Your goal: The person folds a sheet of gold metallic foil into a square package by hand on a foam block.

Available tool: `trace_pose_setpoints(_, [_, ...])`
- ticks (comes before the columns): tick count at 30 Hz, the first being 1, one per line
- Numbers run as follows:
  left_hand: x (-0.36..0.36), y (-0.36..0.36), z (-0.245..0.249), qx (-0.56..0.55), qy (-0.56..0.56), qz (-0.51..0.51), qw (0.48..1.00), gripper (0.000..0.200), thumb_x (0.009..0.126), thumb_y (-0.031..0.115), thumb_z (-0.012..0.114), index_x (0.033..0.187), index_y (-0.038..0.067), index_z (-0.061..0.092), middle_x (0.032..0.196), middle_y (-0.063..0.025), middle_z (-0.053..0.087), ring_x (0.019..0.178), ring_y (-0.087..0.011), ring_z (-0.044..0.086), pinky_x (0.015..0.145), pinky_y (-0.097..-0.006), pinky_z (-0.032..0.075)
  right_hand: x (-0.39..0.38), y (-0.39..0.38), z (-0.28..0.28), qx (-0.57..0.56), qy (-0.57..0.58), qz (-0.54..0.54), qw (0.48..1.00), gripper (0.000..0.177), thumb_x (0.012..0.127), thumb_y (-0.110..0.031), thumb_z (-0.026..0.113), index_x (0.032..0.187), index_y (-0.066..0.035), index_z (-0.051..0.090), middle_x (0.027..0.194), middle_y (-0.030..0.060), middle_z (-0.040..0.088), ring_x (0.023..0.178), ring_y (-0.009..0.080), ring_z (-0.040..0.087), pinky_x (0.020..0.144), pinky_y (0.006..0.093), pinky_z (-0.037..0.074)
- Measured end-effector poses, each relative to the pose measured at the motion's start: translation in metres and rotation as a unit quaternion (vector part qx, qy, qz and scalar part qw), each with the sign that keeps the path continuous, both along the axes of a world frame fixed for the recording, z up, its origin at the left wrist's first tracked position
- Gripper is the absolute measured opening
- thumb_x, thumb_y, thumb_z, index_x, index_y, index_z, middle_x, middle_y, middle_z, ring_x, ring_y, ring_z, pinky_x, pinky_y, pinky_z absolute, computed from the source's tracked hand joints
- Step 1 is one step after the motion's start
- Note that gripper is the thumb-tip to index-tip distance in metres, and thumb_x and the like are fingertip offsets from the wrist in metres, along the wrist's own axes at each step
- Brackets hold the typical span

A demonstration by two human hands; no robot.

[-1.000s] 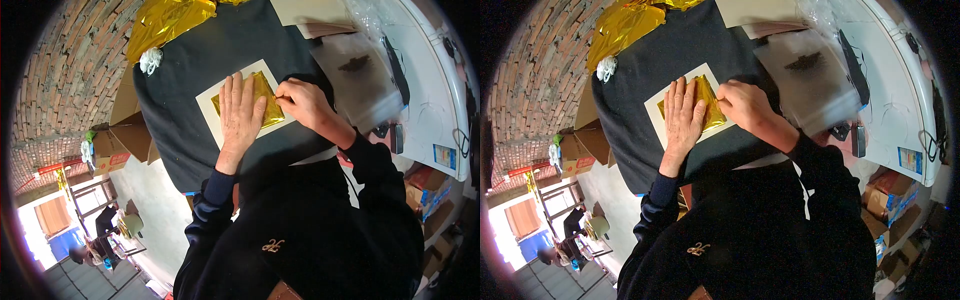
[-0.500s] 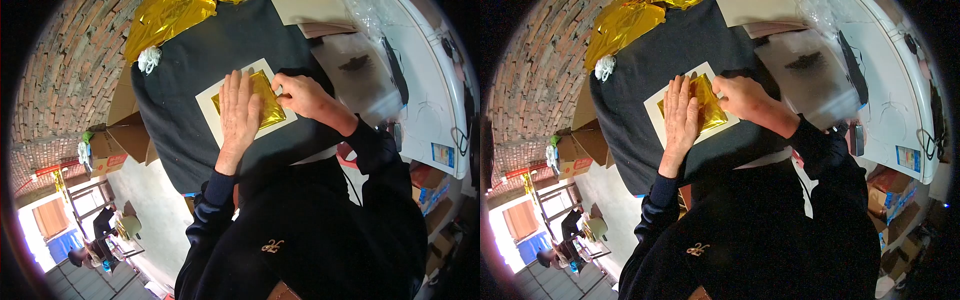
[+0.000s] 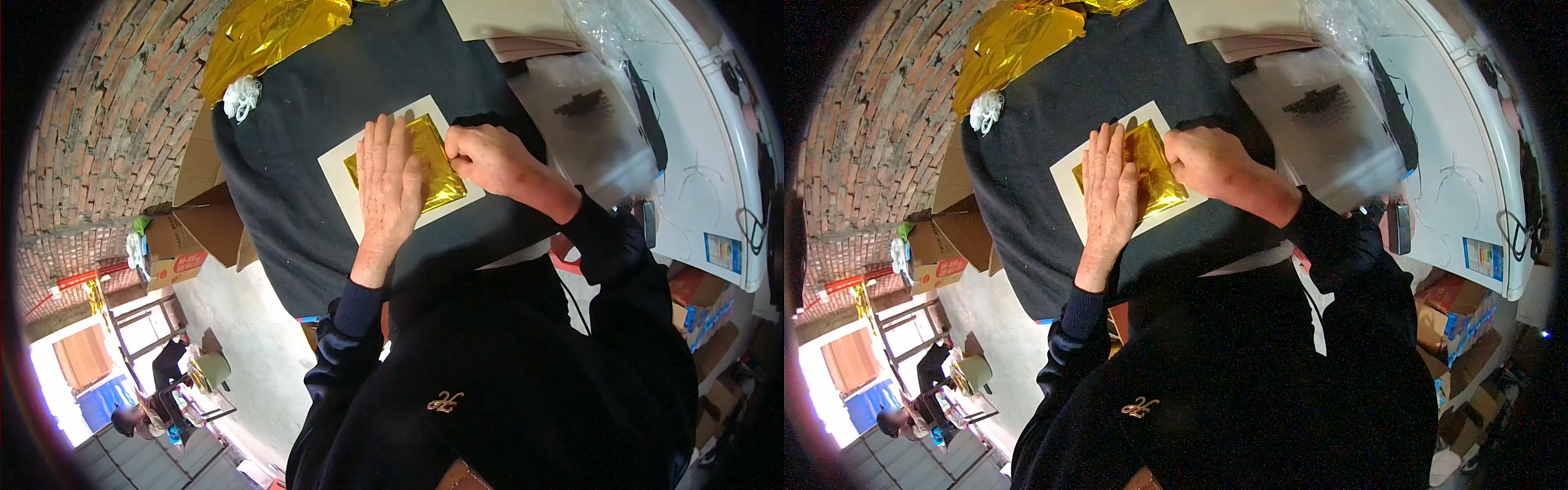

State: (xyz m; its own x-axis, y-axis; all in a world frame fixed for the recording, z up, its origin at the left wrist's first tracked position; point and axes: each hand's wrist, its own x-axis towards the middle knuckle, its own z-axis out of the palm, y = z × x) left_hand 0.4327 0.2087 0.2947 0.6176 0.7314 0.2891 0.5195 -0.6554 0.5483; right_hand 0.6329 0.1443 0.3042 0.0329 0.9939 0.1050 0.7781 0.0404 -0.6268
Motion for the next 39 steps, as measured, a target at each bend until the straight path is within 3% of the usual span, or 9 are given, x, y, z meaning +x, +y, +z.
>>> trace_pose_setpoints(6, [0.0,0.001,-0.002,0.003,0.003,-0.003,1.0,0.063,0.11,0.045,0.025,0.156,0.007,0.045,0.163,-0.0245,0.035,0.156,-0.0398,0.025,0.128,-0.0522,0.016,0.005,0.002,-0.006,0.05,0.002,0.026,0.998,0.011,0.086,-0.009,0.069,0.091,-0.009,0.059,0.079,0.0102,0.07,0.075,0.0359,0.07,0.063,0.044,0.054])
trace_pose_setpoints(12, [-0.001,0.002,-0.004,0.065,0.068,-0.026,0.995,0.055,0.108,0.037,0.038,0.156,0.011,0.047,0.166,-0.0171,0.035,0.157,-0.0362,0.024,0.129,-0.0536,0.014,0.007,-0.004,-0.004,0.137,0.012,0.021,0.99,0.015,0.085,-0.01,0.072,0.088,-0.01,0.057,0.074,0.007,0.067,0.068,0.0314,0.068,0.056,0.0402,0.051])
trace_pose_setpoints(18, [0.003,-0.003,0.001,0.081,0.107,-0.025,0.991,0.054,0.104,0.031,0.047,0.155,0.013,0.049,0.166,-0.0149,0.035,0.158,-0.0357,0.022,0.129,-0.0543,0.012,0.005,-0.003,0.0,0.111,0.004,0.006,0.994,0.018,0.085,-0.013,0.073,0.086,-0.01,0.056,0.072,0.0055,0.066,0.065,0.0306,0.068,0.053,0.0399,0.05])
trace_pose_setpoints(24, [0.004,-0.004,0.0,0.097,0.131,-0.027,0.986,0.054,0.107,0.037,0.043,0.156,0.014,0.047,0.167,-0.0143,0.034,0.159,-0.0329,0.021,0.129,-0.0538,0.01,0.003,-0.001,-0.001,0.116,-0.015,-0.001,0.993,0.018,0.085,-0.015,0.073,0.086,-0.011,0.056,0.071,0.0061,0.066,0.065,0.0316,0.067,0.054,0.0411,0.05])
trace_pose_setpoints(30, [0.003,-0.005,-0.001,0.096,0.14,-0.028,0.985,0.054,0.11,0.039,0.039,0.158,0.015,0.044,0.168,-0.0137,0.032,0.159,-0.0321,0.02,0.13,-0.0526,0.008,0.005,0.004,0.005,0.026,-0.064,-0.009,0.998,0.021,0.084,-0.024,0.074,0.083,-0.01,0.059,0.071,0.0083,0.066,0.067,0.0347,0.068,0.058,0.0446,0.051])
trace_pose_setpoints(33, [0.004,-0.005,-0.001,0.103,0.146,-0.028,0.984,0.054,0.11,0.039,0.038,0.158,0.015,0.044,0.168,-0.0136,0.032,0.159,-0.0319,0.019,0.13,-0.0528,0.008,0.006,0.007,0.013,-0.033,-0.075,0.0,0.997,0.025,0.086,-0.034,0.069,0.089,-0.009,0.066,0.078,0.0156,0.072,0.075,0.0374,0.073,0.068,0.0494,0.058])
trace_pose_setpoints(36, [0.004,-0.006,0.0,0.11,0.153,-0.027,0.982,0.055,0.11,0.041,0.038,0.158,0.015,0.044,0.168,-0.0137,0.032,0.159,-0.032,0.02,0.129,-0.0537,0.008,0.004,0.006,0.007,0.001,-0.083,-0.018,0.996,0.022,0.084,-0.028,0.073,0.08,-0.009,0.061,0.071,0.0097,0.068,0.068,0.0348,0.068,0.059,0.0453,0.052])
trace_pose_setpoints(39, [0.005,-0.006,0.0,0.114,0.166,-0.023,0.979,0.057,0.11,0.044,0.038,0.159,0.015,0.043,0.167,-0.014,0.033,0.159,-0.0325,0.021,0.129,-0.055,0.008,0.004,0.007,0.007,-0.004,-0.086,-0.018,0.996,0.022,0.084,-0.028,0.073,0.08,-0.009,0.062,0.071,0.0098,0.068,0.068,0.0346,0.069,0.06,0.0446,0.052])
